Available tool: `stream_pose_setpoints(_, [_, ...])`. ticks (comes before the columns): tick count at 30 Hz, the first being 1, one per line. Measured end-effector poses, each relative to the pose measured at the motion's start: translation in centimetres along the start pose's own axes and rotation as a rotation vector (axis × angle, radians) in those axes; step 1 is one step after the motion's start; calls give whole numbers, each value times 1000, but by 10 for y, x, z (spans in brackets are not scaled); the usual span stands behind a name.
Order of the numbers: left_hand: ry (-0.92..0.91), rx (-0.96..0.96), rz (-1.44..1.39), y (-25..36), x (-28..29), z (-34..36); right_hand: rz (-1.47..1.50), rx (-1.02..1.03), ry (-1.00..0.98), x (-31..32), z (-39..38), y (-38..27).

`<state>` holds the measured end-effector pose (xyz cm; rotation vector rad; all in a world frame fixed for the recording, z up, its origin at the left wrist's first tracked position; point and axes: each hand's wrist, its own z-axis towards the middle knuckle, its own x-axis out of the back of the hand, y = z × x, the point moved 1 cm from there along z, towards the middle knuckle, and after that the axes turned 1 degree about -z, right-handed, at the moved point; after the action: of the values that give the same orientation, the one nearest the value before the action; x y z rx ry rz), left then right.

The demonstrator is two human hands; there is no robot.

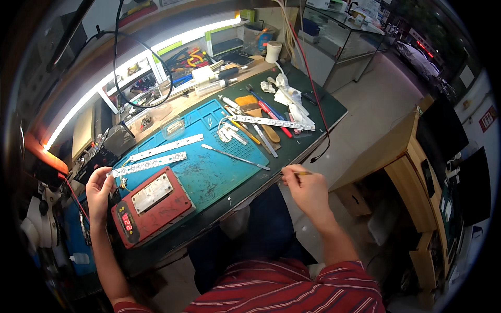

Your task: The person solders small components onto LED strip segments using a soldering iron and solder wire. They repeatedly heat the joints and apply solder to secure the connections on multiple strips laid on a hot plate.

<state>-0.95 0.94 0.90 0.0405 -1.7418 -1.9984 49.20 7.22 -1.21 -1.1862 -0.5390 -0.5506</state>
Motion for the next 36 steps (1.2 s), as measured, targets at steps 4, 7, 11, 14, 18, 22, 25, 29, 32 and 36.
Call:
stream_pose_setpoints(4, [3, -15, -4, -1, 1, -1, 514, 5, 269, 8, -9, -12])
stream_pose_setpoints(7, [-15, -20, -13, -4, 4, -1, 559, 98, 279, 9, 0, -17])
stream_pose_setpoints(11, [-4, -19, -18, -3, 3, -1, 508, 149, 222, 3, 19, -34])
stream_pose_setpoints(14, [-2, -17, -23, -3, 5, -1, 318, 228, 142, -3, 39, -50])
stream_pose_setpoints(18, [4, -17, -23, 0, 4, 0, -220, 529, -9, -27, 54, -48])
stream_pose_setpoints(22, [-5, -21, -37, 0, 4, 0, -328, 570, -53, -54, 51, -48])
stream_pose_setpoints(25, [-3, -13, -50, -1, 4, -1, -334, 608, -52, -59, 54, -48])
stream_pose_setpoints(29, [8, -4, -46, 0, 3, -2, -261, 616, -25, -62, 64, -50])
stream_pose_setpoints(32, [-5, 1, -43, 3, 4, -2, -165, 581, -47, -70, 73, -54])
stream_pose_setpoints(36, [-11, 1, -56, 3, 4, -1, -129, 507, 0, -92, 81, -61])
